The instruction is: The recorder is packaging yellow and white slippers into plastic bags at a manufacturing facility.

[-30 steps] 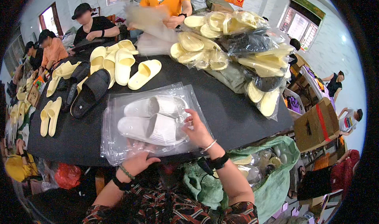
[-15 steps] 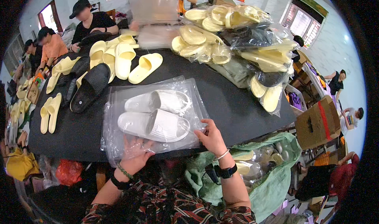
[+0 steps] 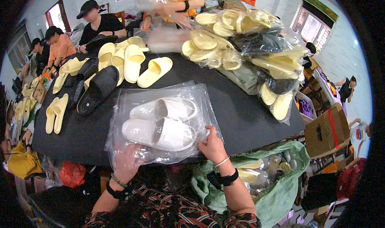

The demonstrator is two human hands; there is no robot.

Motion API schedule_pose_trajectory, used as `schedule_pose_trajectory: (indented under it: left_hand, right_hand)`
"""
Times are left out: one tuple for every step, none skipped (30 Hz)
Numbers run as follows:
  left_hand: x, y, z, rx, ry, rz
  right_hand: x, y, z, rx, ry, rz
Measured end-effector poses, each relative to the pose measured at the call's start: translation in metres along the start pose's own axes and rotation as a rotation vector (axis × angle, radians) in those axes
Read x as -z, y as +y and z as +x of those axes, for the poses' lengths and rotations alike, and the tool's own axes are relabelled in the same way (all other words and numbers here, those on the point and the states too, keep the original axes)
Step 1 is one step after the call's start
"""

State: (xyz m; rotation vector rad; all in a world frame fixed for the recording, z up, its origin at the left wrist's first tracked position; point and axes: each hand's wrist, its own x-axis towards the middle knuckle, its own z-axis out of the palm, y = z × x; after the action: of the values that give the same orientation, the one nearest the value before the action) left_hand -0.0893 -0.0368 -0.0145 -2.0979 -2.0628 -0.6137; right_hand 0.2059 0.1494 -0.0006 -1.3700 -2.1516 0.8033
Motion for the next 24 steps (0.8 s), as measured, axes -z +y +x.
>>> schedule_pose_trajectory:
  left_hand:
    - [-0.001, -0.005, 0.000, -0.107, 0.212, 0.115]
    - [0.000, -0.008, -0.001, -0.101, 0.213, 0.120]
    - [0.014, -0.005, 0.010, -0.049, 0.204, 0.092]
    - [0.021, -0.003, 0.016, 0.003, 0.195, 0.062]
    - [0.011, -0.012, 0.012, -0.003, 0.219, 0.079]
    - [0.014, -0.017, 0.010, 0.000, 0.221, 0.078]
    - [0.017, -0.024, 0.008, 0.025, 0.176, 0.072]
    - [0.021, -0.031, 0.005, 0.050, 0.131, 0.065]
    - [0.027, -0.038, 0.002, 0.117, 0.120, 0.045]
    - [0.032, -0.047, -0.004, 0.183, 0.106, 0.026]
    - [0.035, -0.062, -0.009, 0.217, 0.181, -0.009]
    - [0.041, -0.076, -0.015, 0.254, 0.260, -0.037]
    - [0.046, -0.083, -0.015, 0.344, 0.317, -0.137]
    - [0.054, -0.086, -0.013, 0.434, 0.376, -0.234]
    - [0.066, -0.080, -0.006, 0.635, 0.325, -0.489]
    - [0.069, -0.080, 0.000, 0.640, 0.330, -0.487]
    - [0.073, -0.081, 0.005, 0.667, 0.290, -0.655]
    - [0.076, -0.081, 0.010, 0.684, 0.249, -0.828]
    - [0.067, -0.086, 0.011, 0.644, 0.261, -0.886]
    - [0.062, -0.091, 0.014, 0.626, 0.219, -0.911]
    - [0.060, -0.089, 0.022, 0.677, 0.143, -0.892]
    - [0.063, -0.085, 0.030, 0.729, 0.075, -0.869]
    - [0.065, -0.081, 0.036, 0.741, 0.048, -0.891]
    - [0.065, -0.078, 0.041, 0.751, 0.015, -0.916]
  right_hand:
    - [0.000, 0.000, 0.001, 0.006, -0.005, 0.002]
    - [0.000, 0.001, 0.001, 0.043, 0.018, 0.050]
    - [0.000, 0.002, 0.002, 0.076, 0.044, 0.093]
    - [0.001, 0.000, 0.002, 0.077, 0.042, 0.090]
    - [0.004, -0.002, 0.002, 0.057, 0.026, 0.064]
    - [0.007, -0.005, 0.003, 0.040, 0.011, 0.041]
    - [0.010, -0.009, 0.004, 0.042, 0.011, 0.039]
    - [0.012, -0.013, 0.005, 0.037, -0.061, 0.009]
    - [0.015, -0.016, 0.005, 0.029, -0.131, -0.021]
    - [0.020, -0.017, 0.007, 0.025, -0.130, -0.021]
    - [0.028, -0.017, 0.014, 0.005, -0.193, -0.070]
    - [0.035, -0.018, 0.022, -0.007, -0.259, -0.116]
    - [0.042, -0.014, 0.032, 0.114, -0.185, -0.198]
    - [0.049, -0.018, 0.045, 0.122, -0.145, -0.278]
    - [0.057, -0.021, 0.065, 0.129, -0.201, -0.290]
    - [0.064, -0.026, 0.081, 0.145, -0.258, -0.303]
    - [0.064, -0.024, 0.093, 0.155, -0.262, -0.304]
    - [0.064, -0.019, 0.105, 0.307, -0.280, -0.362]
    - [0.060, -0.021, 0.117, 0.480, -0.302, -0.415]
    - [0.056, -0.024, 0.123, 0.507, -0.305, -0.413]
    - [0.051, -0.026, 0.129, 0.428, -0.441, -0.505]
    - [0.045, -0.031, 0.134, 0.354, -0.571, -0.599]
    - [0.040, -0.035, 0.136, 0.307, -0.626, -0.613]
    - [0.034, -0.031, 0.137, 0.329, -0.630, -0.615]
